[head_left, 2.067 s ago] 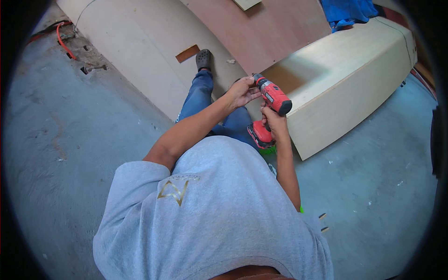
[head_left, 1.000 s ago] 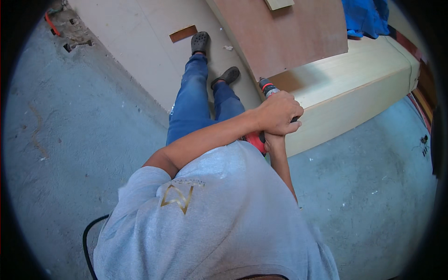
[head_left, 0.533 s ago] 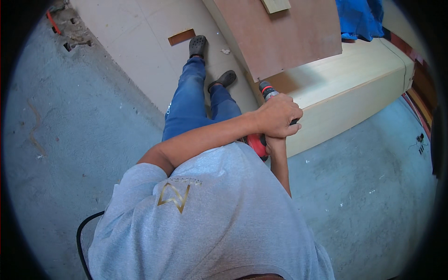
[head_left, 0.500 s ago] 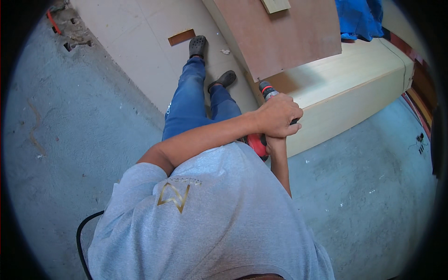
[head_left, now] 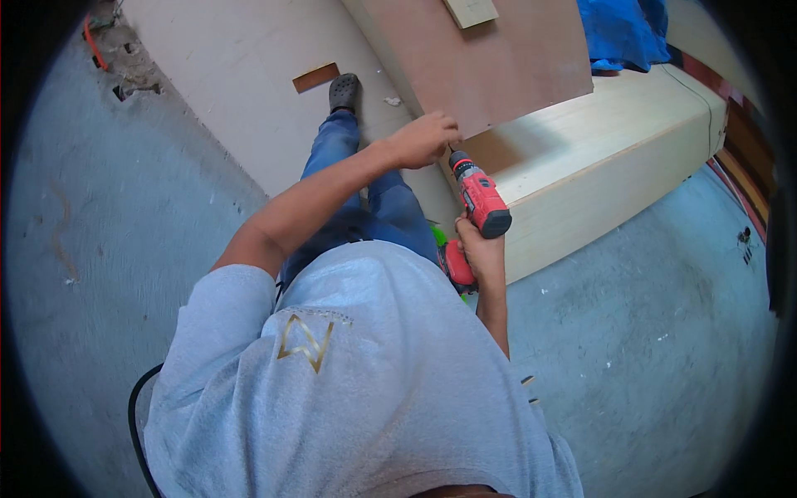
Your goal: The person uses a power drill to drive screws into wooden panels and cabinets during assembly.
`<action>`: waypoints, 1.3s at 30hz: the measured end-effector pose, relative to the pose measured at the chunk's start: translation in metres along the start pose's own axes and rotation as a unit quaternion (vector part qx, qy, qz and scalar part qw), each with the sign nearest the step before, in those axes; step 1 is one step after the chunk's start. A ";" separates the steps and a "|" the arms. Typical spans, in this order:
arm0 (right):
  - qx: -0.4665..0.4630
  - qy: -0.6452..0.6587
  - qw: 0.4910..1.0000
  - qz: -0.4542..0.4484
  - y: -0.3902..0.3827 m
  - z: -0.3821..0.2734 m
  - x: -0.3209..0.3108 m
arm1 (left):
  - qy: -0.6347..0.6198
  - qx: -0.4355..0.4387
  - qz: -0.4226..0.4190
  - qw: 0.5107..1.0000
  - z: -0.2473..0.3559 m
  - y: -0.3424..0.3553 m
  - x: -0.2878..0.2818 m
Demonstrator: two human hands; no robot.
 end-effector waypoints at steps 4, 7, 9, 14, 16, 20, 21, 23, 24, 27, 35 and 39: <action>0.028 0.000 1.000 0.002 -0.001 -0.007 -0.002 | 0.105 0.090 -0.129 0.982 -0.009 0.004 0.024; 0.092 0.011 0.996 -0.003 0.006 -0.005 -0.006 | 0.073 0.114 -0.126 0.983 -0.019 0.004 0.030; 0.092 0.021 0.996 0.000 0.006 -0.006 -0.007 | 0.086 0.139 -0.142 0.976 -0.019 0.010 0.032; 0.077 0.077 0.994 0.014 -0.010 -0.014 -0.020 | 0.059 0.145 -0.131 0.979 -0.016 0.024 0.038; 0.087 0.169 0.981 0.045 -0.023 -0.030 -0.035 | 0.077 0.050 -0.064 0.994 -0.005 0.041 0.029; 0.024 0.237 0.971 -0.005 -0.005 -0.039 -0.055 | 0.191 0.020 0.072 0.979 -0.061 0.105 -0.029; 0.026 0.259 0.965 0.001 0.008 -0.030 -0.054 | 0.217 -0.014 0.057 0.974 -0.064 0.115 -0.036; 0.015 0.243 0.970 0.000 0.032 -0.021 -0.051 | 0.251 -0.046 0.043 0.966 -0.063 0.128 -0.043; 0.004 0.221 0.975 -0.004 0.043 -0.016 -0.049 | 0.263 -0.062 0.048 0.962 -0.061 0.129 -0.044; 0.016 0.221 0.975 -0.015 0.071 0.003 -0.045 | 0.246 -0.067 0.133 0.958 -0.033 0.112 -0.028; 0.041 0.155 0.986 -0.050 0.108 0.024 -0.057 | -0.652 -0.559 0.142 0.492 0.018 0.042 0.103; 0.039 0.148 0.986 -0.066 0.119 0.030 -0.058 | -0.642 -0.596 0.166 0.452 0.002 0.041 0.116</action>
Point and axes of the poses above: each hand's wrist, its own y-axis towards the middle knuckle, its own x-axis out of the palm, z = x × y, the point moved 2 cm from there along y, towards the middle knuckle, and after that the axes turned 8 degrees about z, right-handed, at the moved point
